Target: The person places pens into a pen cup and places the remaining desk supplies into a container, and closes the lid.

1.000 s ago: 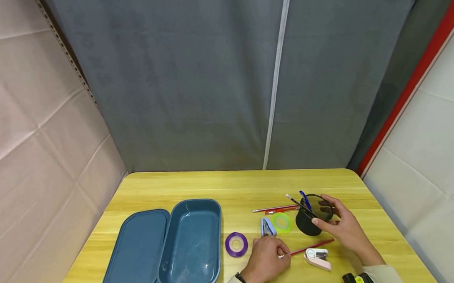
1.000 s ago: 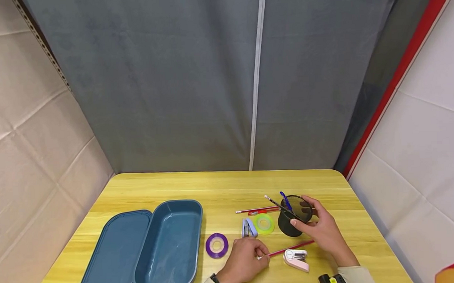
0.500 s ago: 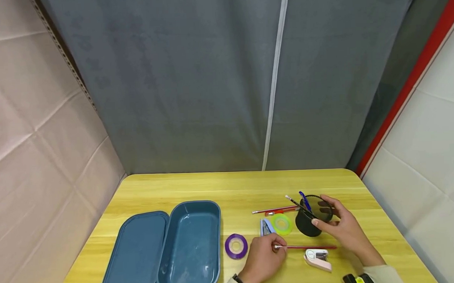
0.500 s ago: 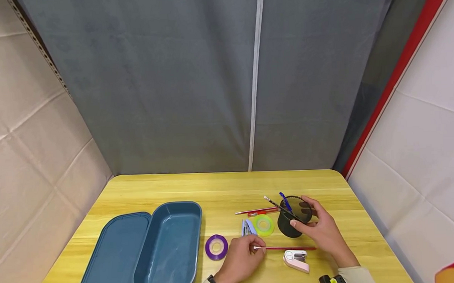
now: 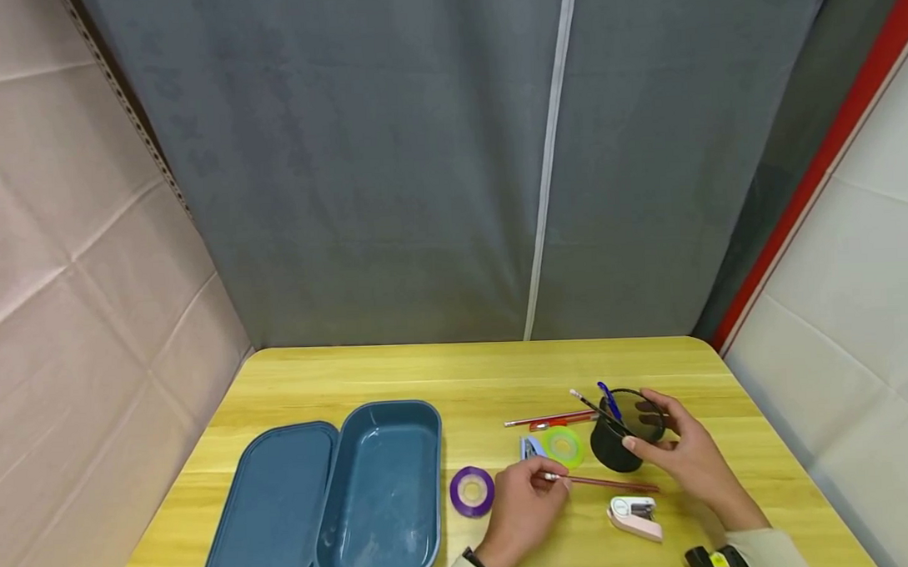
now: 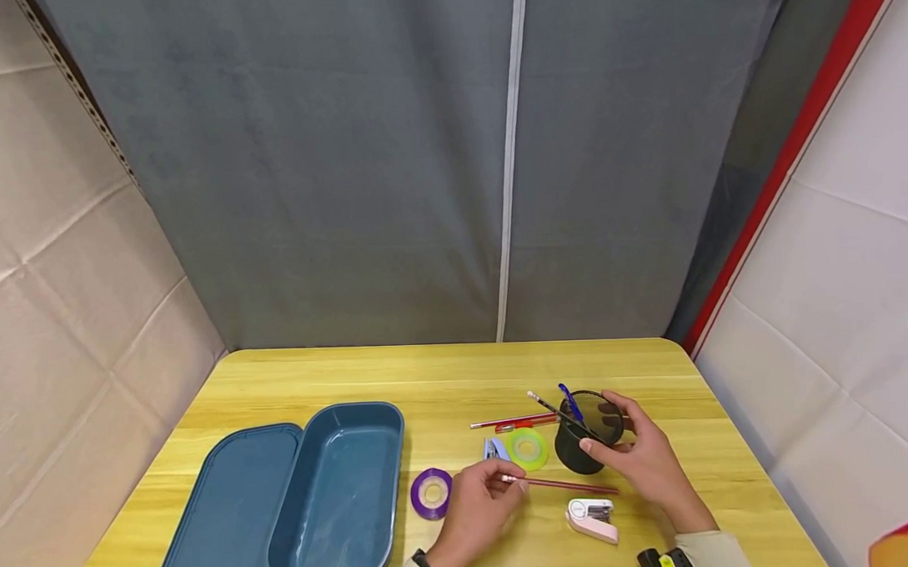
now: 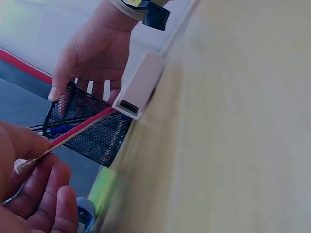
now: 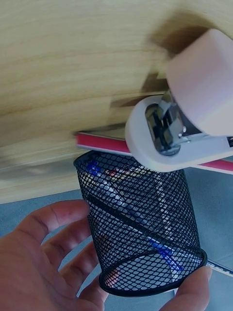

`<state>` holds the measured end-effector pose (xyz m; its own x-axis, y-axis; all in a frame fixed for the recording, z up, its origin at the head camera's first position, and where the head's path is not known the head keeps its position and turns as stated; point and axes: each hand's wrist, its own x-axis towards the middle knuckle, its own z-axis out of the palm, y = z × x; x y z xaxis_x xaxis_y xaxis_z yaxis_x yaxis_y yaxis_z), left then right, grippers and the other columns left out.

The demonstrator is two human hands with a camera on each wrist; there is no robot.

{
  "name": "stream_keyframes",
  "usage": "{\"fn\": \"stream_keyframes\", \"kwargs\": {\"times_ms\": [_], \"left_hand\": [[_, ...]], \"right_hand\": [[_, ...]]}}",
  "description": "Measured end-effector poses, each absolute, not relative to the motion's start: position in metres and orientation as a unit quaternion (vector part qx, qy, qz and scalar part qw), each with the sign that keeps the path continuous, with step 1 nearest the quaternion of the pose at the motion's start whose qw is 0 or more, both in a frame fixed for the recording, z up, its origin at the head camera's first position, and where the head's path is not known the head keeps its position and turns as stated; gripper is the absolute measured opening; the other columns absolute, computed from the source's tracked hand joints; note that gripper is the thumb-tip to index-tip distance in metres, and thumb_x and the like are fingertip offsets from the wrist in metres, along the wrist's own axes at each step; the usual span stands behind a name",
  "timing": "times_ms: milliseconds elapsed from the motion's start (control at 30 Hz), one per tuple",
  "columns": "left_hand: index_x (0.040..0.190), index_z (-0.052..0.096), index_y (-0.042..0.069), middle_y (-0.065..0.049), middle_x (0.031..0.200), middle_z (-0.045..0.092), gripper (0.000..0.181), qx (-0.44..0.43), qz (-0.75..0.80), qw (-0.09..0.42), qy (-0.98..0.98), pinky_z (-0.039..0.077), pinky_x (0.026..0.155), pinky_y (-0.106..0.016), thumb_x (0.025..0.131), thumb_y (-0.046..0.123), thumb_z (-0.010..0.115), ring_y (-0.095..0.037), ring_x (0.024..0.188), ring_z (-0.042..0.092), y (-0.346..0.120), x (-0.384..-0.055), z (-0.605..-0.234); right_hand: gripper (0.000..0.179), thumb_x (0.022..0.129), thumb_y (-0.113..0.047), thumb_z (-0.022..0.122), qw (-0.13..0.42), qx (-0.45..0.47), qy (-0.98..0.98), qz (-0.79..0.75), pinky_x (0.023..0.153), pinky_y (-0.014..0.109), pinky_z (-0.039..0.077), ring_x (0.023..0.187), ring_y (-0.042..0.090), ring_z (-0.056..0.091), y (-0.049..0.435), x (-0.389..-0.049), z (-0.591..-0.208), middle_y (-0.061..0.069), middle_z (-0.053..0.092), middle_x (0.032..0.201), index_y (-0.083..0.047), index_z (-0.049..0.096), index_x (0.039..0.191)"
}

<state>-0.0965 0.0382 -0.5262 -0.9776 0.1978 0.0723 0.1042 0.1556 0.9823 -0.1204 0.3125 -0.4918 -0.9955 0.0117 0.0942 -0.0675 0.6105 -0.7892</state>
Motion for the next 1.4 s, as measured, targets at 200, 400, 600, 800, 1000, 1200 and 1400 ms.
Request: {"fn": "stream_keyframes", "kwargs": {"times_ms": [200,400,600,800,1000,1200,1400], "left_hand": [[0.098,0.078,0.014,0.011,0.088,0.075,0.007,0.108,0.664,0.029,0.739,0.059,0.071,-0.019,0.092,0.016,0.081,-0.001,0.076,0.068,0.034,-0.094,-0.516],[0.102,0.078,0.013,0.006,0.095,0.077,0.011,0.107,0.690,0.035,0.715,0.061,0.077,-0.020,0.093,0.017,0.081,-0.004,0.083,0.073,0.030,-0.092,-0.503],[0.102,0.078,0.013,-0.002,0.099,0.079,0.011,0.111,0.718,0.022,0.687,0.063,0.078,-0.021,0.092,0.014,0.081,-0.006,0.085,0.077,0.030,-0.091,-0.491],[0.105,0.078,0.011,-0.008,0.102,0.080,0.013,0.121,0.731,0.000,0.672,0.063,0.079,-0.023,0.092,0.013,0.081,-0.014,0.089,0.080,0.032,-0.089,-0.480],[0.105,0.076,0.008,-0.010,0.100,0.079,0.012,0.137,0.739,-0.038,0.659,0.065,0.078,-0.027,0.094,0.012,0.079,-0.014,0.086,0.078,0.033,-0.088,-0.470],[0.109,0.075,0.007,-0.017,0.103,0.077,0.015,0.147,0.754,-0.072,0.636,0.066,0.077,-0.032,0.095,0.009,0.078,-0.013,0.088,0.078,0.034,-0.089,-0.457],[0.112,0.074,0.005,-0.017,0.103,0.075,0.017,0.148,0.764,-0.083,0.622,0.066,0.080,-0.033,0.095,0.008,0.076,-0.013,0.089,0.078,0.036,-0.091,-0.448]], "right_hand": [[0.084,0.095,-0.037,0.081,0.047,0.017,-0.897,0.439,0.084,0.020,0.056,0.126,0.039,0.059,0.311,-0.120,-0.491,0.021,0.056,0.149,-0.012,0.037,0.162],[0.084,0.095,-0.039,0.081,0.052,0.018,-0.899,0.435,0.084,0.019,0.055,0.125,0.040,0.060,0.311,-0.120,-0.492,0.021,0.057,0.148,-0.010,0.038,0.162],[0.085,0.095,-0.040,0.081,0.050,0.016,-0.898,0.437,0.084,0.019,0.055,0.126,0.040,0.059,0.311,-0.120,-0.490,0.020,0.056,0.148,-0.011,0.037,0.162],[0.086,0.094,-0.039,0.082,0.051,0.011,-0.898,0.438,0.082,0.019,0.055,0.124,0.040,0.060,0.310,-0.119,-0.490,0.021,0.055,0.149,-0.012,0.037,0.163],[0.085,0.095,-0.040,0.081,0.048,0.014,-0.897,0.439,0.084,0.020,0.056,0.122,0.033,0.060,0.311,-0.119,-0.491,0.019,0.056,0.149,-0.013,0.038,0.162],[0.085,0.095,-0.042,0.080,0.045,0.014,-0.900,0.434,0.084,0.021,0.056,0.122,0.031,0.060,0.313,-0.121,-0.490,0.018,0.055,0.149,-0.013,0.037,0.163],[0.086,0.095,-0.040,0.081,0.046,0.015,-0.898,0.437,0.083,0.021,0.056,0.124,0.037,0.060,0.313,-0.121,-0.492,0.019,0.054,0.150,-0.013,0.037,0.163]]}}
